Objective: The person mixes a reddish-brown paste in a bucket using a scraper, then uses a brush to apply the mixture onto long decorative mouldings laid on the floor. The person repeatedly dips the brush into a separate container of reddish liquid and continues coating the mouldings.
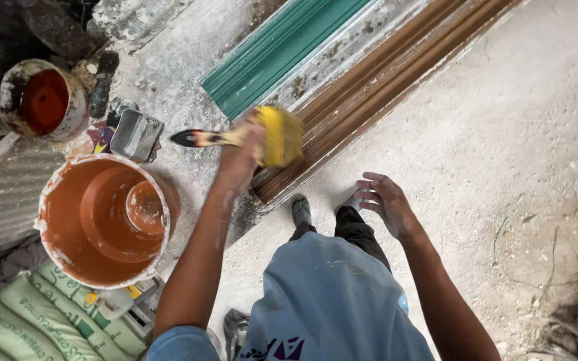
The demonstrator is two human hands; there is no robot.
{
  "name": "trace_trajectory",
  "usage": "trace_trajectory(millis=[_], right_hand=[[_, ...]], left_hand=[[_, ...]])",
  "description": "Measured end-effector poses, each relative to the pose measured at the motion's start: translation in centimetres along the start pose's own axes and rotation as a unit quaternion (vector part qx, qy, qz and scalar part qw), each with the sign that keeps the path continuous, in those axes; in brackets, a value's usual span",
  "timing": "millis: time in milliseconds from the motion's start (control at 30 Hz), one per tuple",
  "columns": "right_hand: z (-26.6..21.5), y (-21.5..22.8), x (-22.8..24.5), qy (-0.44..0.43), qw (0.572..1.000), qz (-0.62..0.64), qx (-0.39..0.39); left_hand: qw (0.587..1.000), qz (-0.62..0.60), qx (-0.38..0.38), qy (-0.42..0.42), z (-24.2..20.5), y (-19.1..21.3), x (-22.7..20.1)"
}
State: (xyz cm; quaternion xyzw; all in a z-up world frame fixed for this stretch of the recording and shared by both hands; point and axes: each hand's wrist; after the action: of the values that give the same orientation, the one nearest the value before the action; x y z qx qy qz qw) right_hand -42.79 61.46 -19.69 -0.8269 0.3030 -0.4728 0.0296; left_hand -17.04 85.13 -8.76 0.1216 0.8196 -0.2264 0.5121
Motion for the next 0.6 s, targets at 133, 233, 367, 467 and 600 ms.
trace_trajectory(millis=[133, 233, 367, 467, 600], right_hand=[[-2.4, -1.1, -1.1, 0.015, 1.0, 0.021, -0.001], [-3.4, -0.5, -1.7, 0.028, 0.999, 0.025, -0.017], [-3.7, 0.5, -2.3, 0.01, 0.997, 0.034, -0.062], [-3.8, 0.6, -3.1, 0.007, 0.997, 0.05, -0.065], [-2.9, 0.2, -3.2, 0.013, 0.998, 0.043, -0.051]], left_hand=[[0.917, 0.391, 0.05, 0.062, 0.6, -2.4, 5.0], [0.86, 0.506, 0.065, -0.004, 0.2, -2.1, 7.1], [0.881, 0.432, 0.078, -0.174, -2.9, 1.2, 6.7], [0.875, 0.481, 0.049, 0.012, -5.6, 3.5, 5.0], [0.806, 0.583, 0.021, 0.101, -6.7, 4.3, 3.0]])
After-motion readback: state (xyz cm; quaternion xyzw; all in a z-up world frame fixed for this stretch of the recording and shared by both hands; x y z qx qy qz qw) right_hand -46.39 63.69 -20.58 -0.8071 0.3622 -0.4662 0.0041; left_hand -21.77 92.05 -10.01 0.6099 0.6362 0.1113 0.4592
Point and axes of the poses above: each hand's wrist, its own z-axis towards the middle knuckle, its own y-axis out of the back of the hand, x = y × z, and after that the axes turned 1 degree about x, right-handed
